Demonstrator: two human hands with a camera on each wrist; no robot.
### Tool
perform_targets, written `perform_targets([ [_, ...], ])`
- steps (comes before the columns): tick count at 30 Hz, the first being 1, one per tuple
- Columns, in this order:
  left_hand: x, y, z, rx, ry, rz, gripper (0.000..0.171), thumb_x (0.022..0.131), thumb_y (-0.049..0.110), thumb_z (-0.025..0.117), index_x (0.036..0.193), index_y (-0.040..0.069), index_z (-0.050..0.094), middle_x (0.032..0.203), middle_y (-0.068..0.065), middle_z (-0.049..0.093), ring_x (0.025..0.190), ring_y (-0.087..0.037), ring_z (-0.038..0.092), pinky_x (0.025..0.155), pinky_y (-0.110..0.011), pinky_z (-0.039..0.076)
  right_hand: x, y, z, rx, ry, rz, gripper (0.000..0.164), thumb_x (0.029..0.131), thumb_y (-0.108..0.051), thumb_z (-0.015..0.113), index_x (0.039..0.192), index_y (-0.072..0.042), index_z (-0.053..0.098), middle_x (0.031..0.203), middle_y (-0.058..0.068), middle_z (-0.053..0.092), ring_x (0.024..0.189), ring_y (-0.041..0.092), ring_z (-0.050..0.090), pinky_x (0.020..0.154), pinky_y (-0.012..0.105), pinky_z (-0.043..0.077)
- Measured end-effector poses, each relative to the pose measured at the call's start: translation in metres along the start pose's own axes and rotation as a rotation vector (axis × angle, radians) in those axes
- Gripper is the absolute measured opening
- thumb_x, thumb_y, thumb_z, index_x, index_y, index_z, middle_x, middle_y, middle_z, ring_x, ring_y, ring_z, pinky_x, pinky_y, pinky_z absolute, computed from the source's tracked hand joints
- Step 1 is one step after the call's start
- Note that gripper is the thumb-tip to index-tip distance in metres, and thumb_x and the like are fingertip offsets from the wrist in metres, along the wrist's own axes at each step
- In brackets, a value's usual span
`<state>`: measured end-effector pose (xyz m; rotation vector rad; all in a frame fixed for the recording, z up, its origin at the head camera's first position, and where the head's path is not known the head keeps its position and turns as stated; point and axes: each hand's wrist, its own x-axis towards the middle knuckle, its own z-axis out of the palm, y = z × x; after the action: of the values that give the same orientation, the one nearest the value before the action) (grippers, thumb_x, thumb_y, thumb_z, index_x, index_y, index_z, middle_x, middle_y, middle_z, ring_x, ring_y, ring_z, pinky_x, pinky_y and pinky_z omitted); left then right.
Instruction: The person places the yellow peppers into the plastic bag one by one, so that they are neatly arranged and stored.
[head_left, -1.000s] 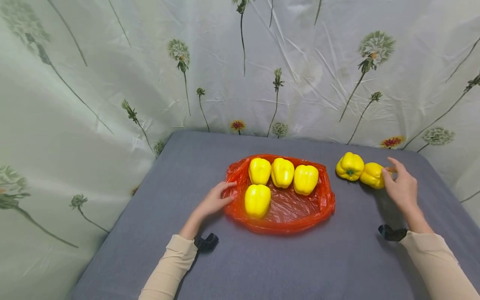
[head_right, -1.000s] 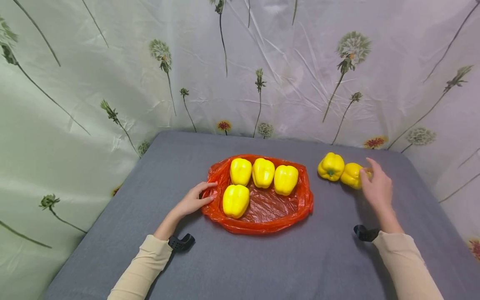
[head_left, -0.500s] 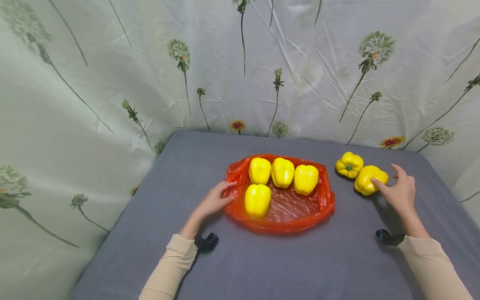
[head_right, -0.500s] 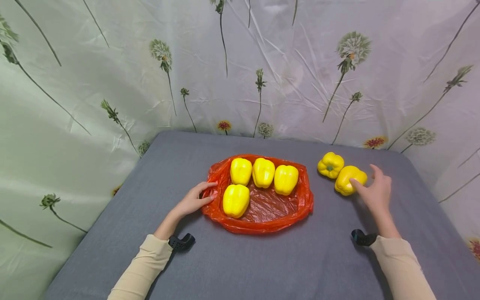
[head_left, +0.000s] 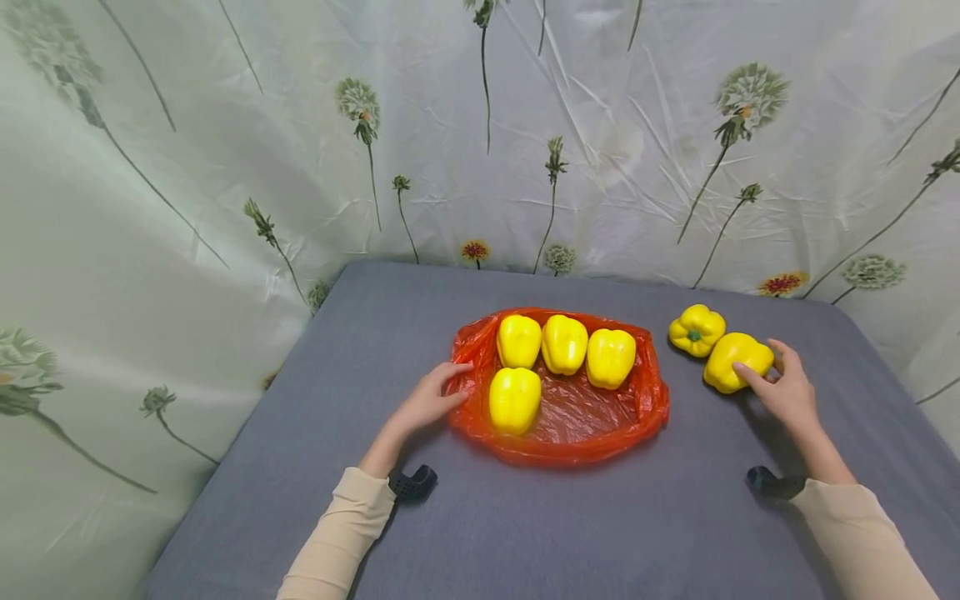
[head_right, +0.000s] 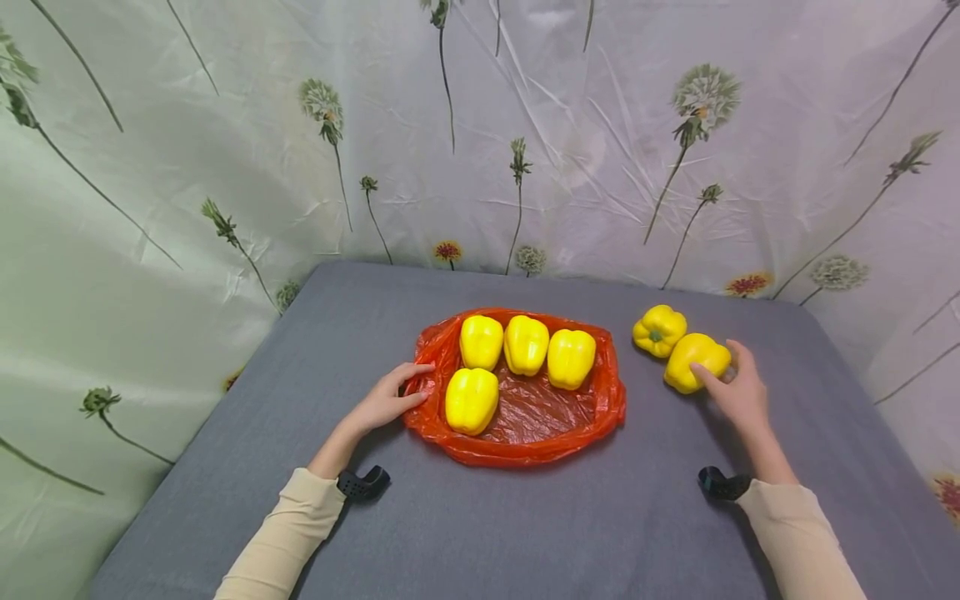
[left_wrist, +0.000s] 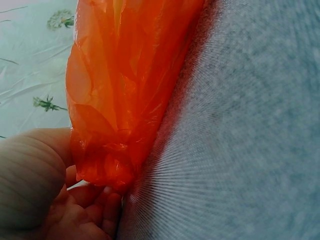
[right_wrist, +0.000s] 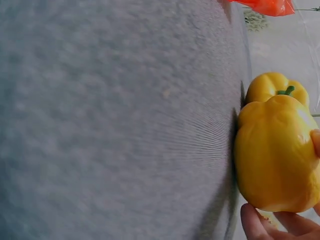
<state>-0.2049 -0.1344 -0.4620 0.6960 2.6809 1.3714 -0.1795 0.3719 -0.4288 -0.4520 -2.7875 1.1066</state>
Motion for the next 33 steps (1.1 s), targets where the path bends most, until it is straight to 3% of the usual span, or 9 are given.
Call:
perform_targets([
  [9, -0.002, 0.001, 0.000, 0.005, -0.001, -0.002, 0.044, 0.088, 0.009, 0.060, 0.130, -0.001, 0.052, 0.129, -0.022, 0.054, 0.122, -0.037, 0.049, 0.106, -0.053, 0.037, -0.005, -0.001, 0.007, 0.061, 0.053, -0.014, 0.076, 0.092, -0.042, 0.050, 0.147, -0.001, 0.017, 0.150, 0.032, 0.022, 0.124, 0.053, 0.038, 0.097, 0.062, 0.036],
  [12, -0.001, 0.001, 0.000, 0.005, 0.000, -0.001, 0.044, 0.087, 0.009, 0.060, 0.130, 0.000, 0.052, 0.128, -0.022, 0.055, 0.122, -0.037, 0.049, 0.106, -0.053, 0.037, -0.007, -0.002, 0.006, 0.063, 0.076, -0.011, 0.075, 0.092, -0.041, 0.051, 0.146, -0.002, 0.020, 0.148, 0.032, 0.026, 0.120, 0.051, 0.042, 0.084, 0.036, 0.051],
  [15, -0.001, 0.000, 0.000, 0.006, 0.003, 0.004, 0.044, 0.087, 0.010, 0.060, 0.129, 0.000, 0.052, 0.128, -0.022, 0.055, 0.122, -0.037, 0.050, 0.106, -0.053, 0.037, -0.010, -0.003, 0.006, 0.095, 0.091, -0.007, 0.074, 0.091, -0.039, 0.054, 0.146, -0.002, 0.021, 0.147, 0.033, 0.028, 0.112, 0.047, 0.046, 0.062, 0.008, 0.044],
  [16, -0.001, 0.000, 0.000, 0.009, 0.004, 0.006, 0.044, 0.087, 0.010, 0.060, 0.129, 0.000, 0.052, 0.128, -0.022, 0.055, 0.121, -0.037, 0.050, 0.105, -0.053, 0.037, -0.010, -0.004, 0.005, 0.109, 0.096, -0.002, 0.074, 0.091, -0.038, 0.055, 0.146, -0.002, 0.021, 0.147, 0.033, 0.028, 0.106, 0.040, 0.051, 0.056, 0.003, 0.038],
  [18, 0.000, -0.001, 0.000, 0.009, 0.004, 0.008, 0.044, 0.088, 0.010, 0.060, 0.129, 0.000, 0.052, 0.128, -0.022, 0.055, 0.121, -0.037, 0.050, 0.105, -0.053, 0.038, -0.012, -0.005, 0.004, 0.139, 0.099, 0.005, 0.074, 0.090, -0.036, 0.056, 0.146, -0.003, 0.021, 0.147, 0.032, 0.028, 0.092, 0.020, 0.054, 0.053, 0.000, 0.039],
  [21, 0.000, 0.000, -0.001, 0.009, 0.002, 0.002, 0.044, 0.088, 0.011, 0.060, 0.130, 0.000, 0.052, 0.128, -0.022, 0.055, 0.121, -0.037, 0.050, 0.105, -0.053, 0.038, -0.014, -0.004, 0.002, 0.166, 0.105, 0.025, 0.075, 0.089, -0.037, 0.058, 0.147, -0.006, 0.022, 0.148, 0.031, 0.027, 0.078, -0.007, 0.041, 0.052, 0.001, 0.043],
  [23, -0.001, 0.000, -0.001, 0.007, -0.002, -0.005, 0.044, 0.088, 0.011, 0.060, 0.130, 0.001, 0.052, 0.128, -0.022, 0.055, 0.121, -0.036, 0.050, 0.105, -0.053, 0.038, -0.014, 0.000, 0.001, 0.174, 0.109, 0.023, 0.075, 0.089, -0.038, 0.058, 0.148, -0.009, 0.022, 0.149, 0.030, 0.027, 0.075, -0.014, 0.034, 0.052, 0.002, 0.043],
  [29, -0.001, 0.000, -0.001, 0.000, -0.007, -0.017, 0.044, 0.088, 0.011, 0.060, 0.131, 0.002, 0.051, 0.129, -0.021, 0.054, 0.122, -0.036, 0.049, 0.106, -0.053, 0.037, 0.001, 0.029, 0.007, 0.161, 0.147, -0.032, 0.072, 0.086, -0.044, 0.061, 0.147, -0.025, 0.026, 0.147, 0.026, 0.033, 0.075, -0.018, 0.038, 0.054, 0.004, 0.045],
  [33, 0.000, -0.001, 0.000, -0.002, -0.005, -0.012, 0.044, 0.088, 0.011, 0.060, 0.130, 0.002, 0.052, 0.129, -0.021, 0.054, 0.123, -0.036, 0.049, 0.106, -0.053, 0.037, 0.010, 0.044, 0.010, 0.117, 0.153, -0.063, 0.072, 0.085, -0.048, 0.061, 0.146, -0.034, 0.026, 0.148, 0.023, 0.033, 0.092, 0.012, 0.055, 0.055, 0.004, 0.043],
])
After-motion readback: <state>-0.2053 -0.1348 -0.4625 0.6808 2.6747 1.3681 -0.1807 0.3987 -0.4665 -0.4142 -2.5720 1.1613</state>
